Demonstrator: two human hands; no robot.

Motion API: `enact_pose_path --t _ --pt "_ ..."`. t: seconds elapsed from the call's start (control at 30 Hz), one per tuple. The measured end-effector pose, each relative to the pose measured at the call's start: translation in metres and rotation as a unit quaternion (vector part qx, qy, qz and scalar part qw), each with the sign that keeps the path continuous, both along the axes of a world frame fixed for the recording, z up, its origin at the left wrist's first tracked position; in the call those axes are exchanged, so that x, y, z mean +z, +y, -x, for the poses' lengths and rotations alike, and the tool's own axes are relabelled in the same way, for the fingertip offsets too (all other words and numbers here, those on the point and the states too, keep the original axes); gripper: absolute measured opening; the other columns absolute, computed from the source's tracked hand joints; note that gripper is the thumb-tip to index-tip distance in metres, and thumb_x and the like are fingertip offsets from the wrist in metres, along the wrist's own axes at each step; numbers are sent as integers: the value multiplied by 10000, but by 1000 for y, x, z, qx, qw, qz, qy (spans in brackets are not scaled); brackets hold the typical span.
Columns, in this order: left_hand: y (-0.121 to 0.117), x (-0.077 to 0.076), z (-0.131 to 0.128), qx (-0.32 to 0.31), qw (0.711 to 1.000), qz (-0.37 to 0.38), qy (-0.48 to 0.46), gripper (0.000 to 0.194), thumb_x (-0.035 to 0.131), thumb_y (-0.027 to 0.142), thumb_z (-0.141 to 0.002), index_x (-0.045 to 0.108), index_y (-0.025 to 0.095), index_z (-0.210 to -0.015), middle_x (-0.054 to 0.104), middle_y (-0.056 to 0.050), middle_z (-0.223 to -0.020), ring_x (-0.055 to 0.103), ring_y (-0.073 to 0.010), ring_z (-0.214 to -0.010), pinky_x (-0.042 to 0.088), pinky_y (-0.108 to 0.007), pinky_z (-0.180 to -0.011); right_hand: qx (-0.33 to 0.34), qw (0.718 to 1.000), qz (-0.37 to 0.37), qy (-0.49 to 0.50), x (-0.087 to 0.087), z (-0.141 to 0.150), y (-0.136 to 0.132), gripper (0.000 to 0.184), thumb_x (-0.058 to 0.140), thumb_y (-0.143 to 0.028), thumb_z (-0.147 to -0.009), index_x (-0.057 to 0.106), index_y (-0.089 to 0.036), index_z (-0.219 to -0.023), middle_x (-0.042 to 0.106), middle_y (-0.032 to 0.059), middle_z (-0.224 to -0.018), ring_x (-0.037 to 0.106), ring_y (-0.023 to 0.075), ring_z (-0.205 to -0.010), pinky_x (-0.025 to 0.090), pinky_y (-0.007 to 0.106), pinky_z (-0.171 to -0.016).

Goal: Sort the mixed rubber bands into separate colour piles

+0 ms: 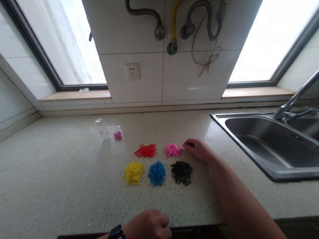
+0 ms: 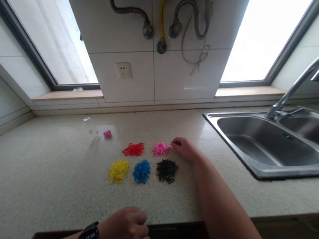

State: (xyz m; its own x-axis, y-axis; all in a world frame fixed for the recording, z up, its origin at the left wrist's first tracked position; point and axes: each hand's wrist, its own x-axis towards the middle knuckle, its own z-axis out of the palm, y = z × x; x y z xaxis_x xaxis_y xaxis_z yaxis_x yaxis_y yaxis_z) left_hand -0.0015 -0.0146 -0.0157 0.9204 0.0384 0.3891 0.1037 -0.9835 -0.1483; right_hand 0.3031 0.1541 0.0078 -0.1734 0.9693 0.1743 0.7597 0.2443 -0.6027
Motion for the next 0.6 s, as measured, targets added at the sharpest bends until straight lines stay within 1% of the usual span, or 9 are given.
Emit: enact_pose_path --t 0.17,0.4,0.6 --pt "0 1 0 -3 999 3 -37 358 643 361 -852 434 195 -613 486 17 -524 432 -149 -526 272 -273 -454 2 1000 4 2 0 0 0 220 569 -340 -858 715 -180 -896 721 61 -826 617 188 -748 446 296 -694" --pt "0 4 -1 -1 999 0 -43 367 646 359 -851 420 195 -613 492 24 -528 441 -145 -522 240 -283 -446 3 1000 6 -3 1 0 0 235 560 -349 -870 714 -176 -909 720 64 -836 618 189 -755 444 298 -699" --pt "-1 3 -1 -1 999 -3 -42 364 634 361 -852 409 195 -619 485 26 -526 445 -144 -519 233 -283 -453 7 1000 5 3 0 0 1 226 565 -343 -864 713 -177 -905 719 59 -833 621 186 -757 446 292 -703"
